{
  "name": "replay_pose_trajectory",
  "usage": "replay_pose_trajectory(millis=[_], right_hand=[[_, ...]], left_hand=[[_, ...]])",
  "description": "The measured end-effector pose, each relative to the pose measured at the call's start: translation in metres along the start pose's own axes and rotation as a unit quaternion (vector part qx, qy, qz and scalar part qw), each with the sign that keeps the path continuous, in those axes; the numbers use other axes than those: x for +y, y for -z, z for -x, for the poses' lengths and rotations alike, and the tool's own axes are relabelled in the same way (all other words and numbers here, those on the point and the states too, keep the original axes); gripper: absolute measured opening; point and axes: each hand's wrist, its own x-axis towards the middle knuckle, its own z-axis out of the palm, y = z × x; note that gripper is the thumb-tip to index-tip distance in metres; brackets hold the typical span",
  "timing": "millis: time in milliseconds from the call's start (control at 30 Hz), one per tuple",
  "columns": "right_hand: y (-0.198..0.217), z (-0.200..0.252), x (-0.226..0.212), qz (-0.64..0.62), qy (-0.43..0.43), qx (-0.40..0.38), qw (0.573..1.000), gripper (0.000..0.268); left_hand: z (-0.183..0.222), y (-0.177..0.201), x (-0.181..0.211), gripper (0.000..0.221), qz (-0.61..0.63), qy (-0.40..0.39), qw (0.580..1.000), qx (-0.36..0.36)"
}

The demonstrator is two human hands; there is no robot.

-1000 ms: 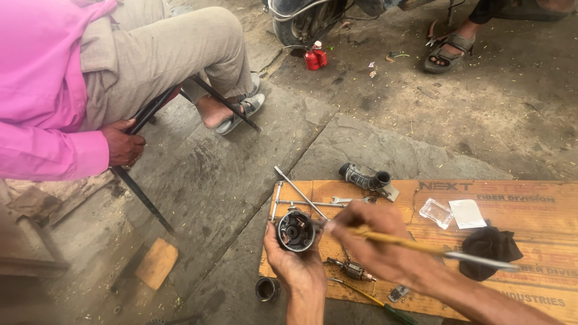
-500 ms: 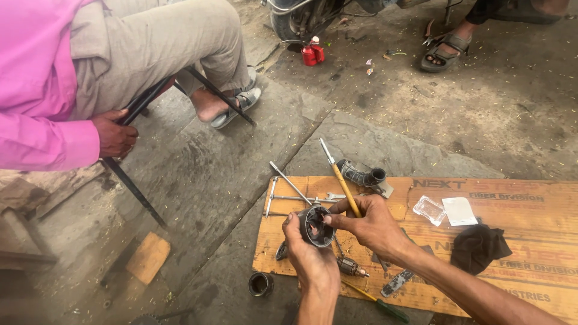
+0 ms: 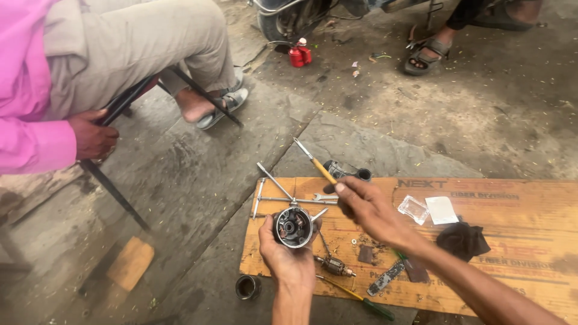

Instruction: The person sits on a chair with a starter motor housing on their lap and works on the armature inside it. They use a screwdriver to scrape and clean the internal copper windings and components, turning the housing over and picking at parts by hand, with wrenches and other tools laid out on a wooden board on the ground.

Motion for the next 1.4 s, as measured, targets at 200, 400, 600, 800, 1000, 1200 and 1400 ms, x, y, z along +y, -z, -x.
replay_pose_trajectory(millis=[200, 400, 600, 800, 1000, 1200, 1400], right_hand=[[0.012, 0.000, -0.014, 0.110, 0.114, -0.009, 0.987, 0.030], [0.010, 0.008, -0.026, 0.192, 0.061, -0.071, 0.977, 0.035], [0.062, -0.028, 0.025, 0.158, -0.014, -0.050, 0.986, 0.025], [0.083, -0.007, 0.282, 0.559, 0.022, -0.013, 0.829, 0.041], [0.074, -0.003, 0.193, 0.537, -0.125, -0.071, 0.831, 0.048], [0.107, -0.020, 0.088, 0.291, 0.088, -0.212, 0.929, 0.056], [0.100, 0.015, 0.004, 0.281, 0.104, -0.204, 0.932, 0.045]], left_hand=[[0.007, -0.004, 0.009, 0.036, 0.009, 0.099, 0.995, -0.030], [-0.001, 0.010, 0.000, 0.048, 0.007, 0.170, 0.978, -0.121], [0.018, -0.019, 0.010, 0.050, -0.067, 0.108, 0.989, -0.078], [0.006, -0.004, 0.005, 0.050, -0.018, 0.071, 0.993, -0.095], [0.005, -0.009, 0.010, 0.049, 0.000, 0.062, 0.993, -0.096], [-0.015, 0.004, 0.014, 0.048, 0.060, -0.001, 0.991, -0.122], [-0.015, 0.008, 0.024, 0.045, 0.069, -0.032, 0.994, -0.075]])
